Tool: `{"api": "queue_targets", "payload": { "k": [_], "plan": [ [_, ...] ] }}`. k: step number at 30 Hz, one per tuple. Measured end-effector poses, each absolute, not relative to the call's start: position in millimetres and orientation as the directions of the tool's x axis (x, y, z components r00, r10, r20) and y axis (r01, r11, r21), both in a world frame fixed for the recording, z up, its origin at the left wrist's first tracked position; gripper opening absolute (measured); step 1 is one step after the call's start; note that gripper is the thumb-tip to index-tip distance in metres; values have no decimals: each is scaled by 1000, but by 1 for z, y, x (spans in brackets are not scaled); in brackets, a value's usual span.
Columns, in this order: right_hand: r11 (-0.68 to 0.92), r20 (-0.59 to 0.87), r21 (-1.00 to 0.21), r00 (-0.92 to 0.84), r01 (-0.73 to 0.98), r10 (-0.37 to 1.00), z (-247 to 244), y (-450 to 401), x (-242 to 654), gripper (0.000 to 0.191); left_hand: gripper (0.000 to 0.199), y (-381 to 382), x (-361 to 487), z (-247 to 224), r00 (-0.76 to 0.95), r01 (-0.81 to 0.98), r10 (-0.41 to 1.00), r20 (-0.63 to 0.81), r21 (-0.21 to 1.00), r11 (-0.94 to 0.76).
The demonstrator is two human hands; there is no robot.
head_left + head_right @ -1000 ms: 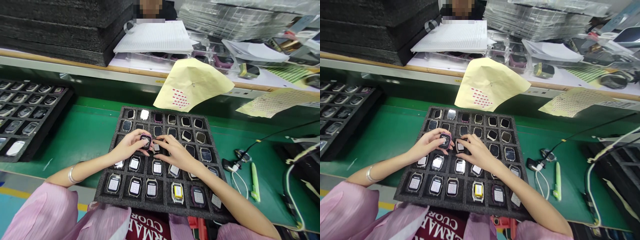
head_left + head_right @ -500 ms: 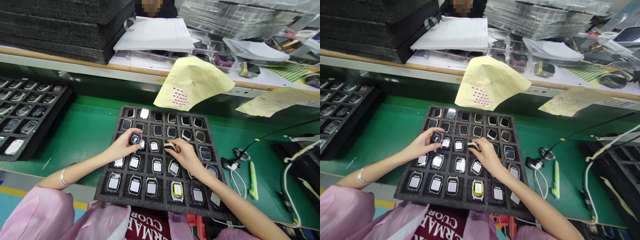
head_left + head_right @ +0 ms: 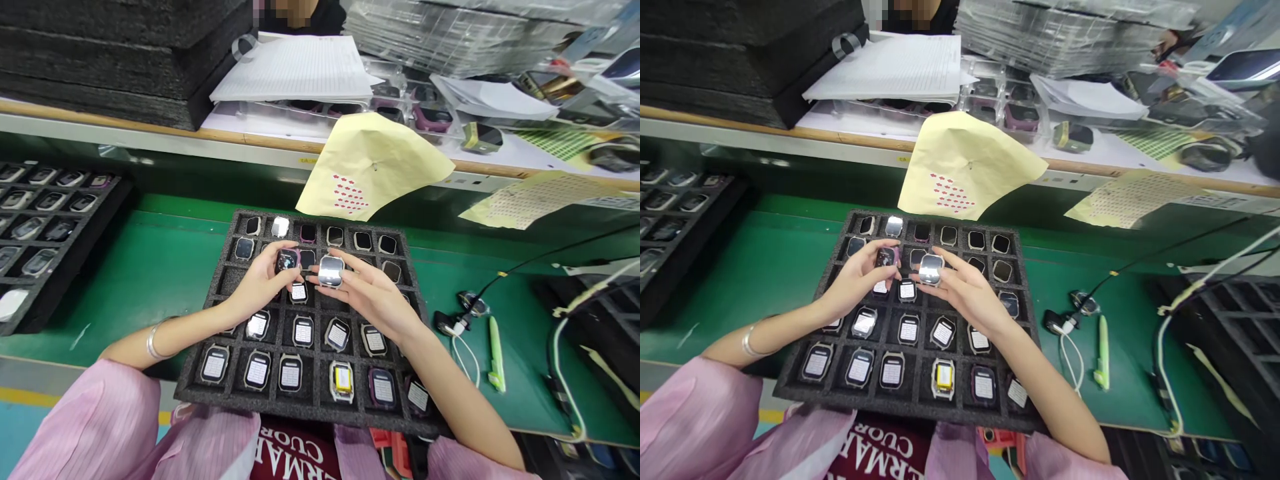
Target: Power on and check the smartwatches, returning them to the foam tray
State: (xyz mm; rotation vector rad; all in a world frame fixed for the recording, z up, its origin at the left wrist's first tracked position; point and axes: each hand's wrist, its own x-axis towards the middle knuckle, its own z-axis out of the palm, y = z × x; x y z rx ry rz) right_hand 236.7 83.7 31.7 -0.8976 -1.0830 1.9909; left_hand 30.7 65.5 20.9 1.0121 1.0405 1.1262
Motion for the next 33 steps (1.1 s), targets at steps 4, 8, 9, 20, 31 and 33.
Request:
{"api": "queue_targets", "payload": {
  "k": [4, 8, 9, 20, 31, 33],
  "plan": [
    [-415, -218, -881, -581, -229, 784, 28, 80, 236, 49, 40, 65, 27, 19, 113, -188, 988, -104, 974, 124],
    [-358, -189, -913, -575, -196, 796, 17, 83, 245, 38, 40, 63, 27, 18, 145, -122, 980, -133, 981, 152],
    [-353, -186, -915, -571, -197, 800, 15, 84, 247, 37, 40, 62, 27, 18, 156, -100, 979, -131, 984, 147],
    [-386, -161, -894, -639, -229, 752, 14, 85, 256, 39, 36, 54, 29, 6, 263, 95, 965, -6, 995, -20],
    [-309, -184, -942, -562, -134, 806, 14, 84, 252, 36, 34, 61, 28, -1, 346, 159, 938, 2, 985, -60],
    [-297, -176, -945, -557, -134, 812, 15, 84, 252, 37, 34, 60, 27, -1, 346, 134, 938, 1, 990, -50]
  ]
}}
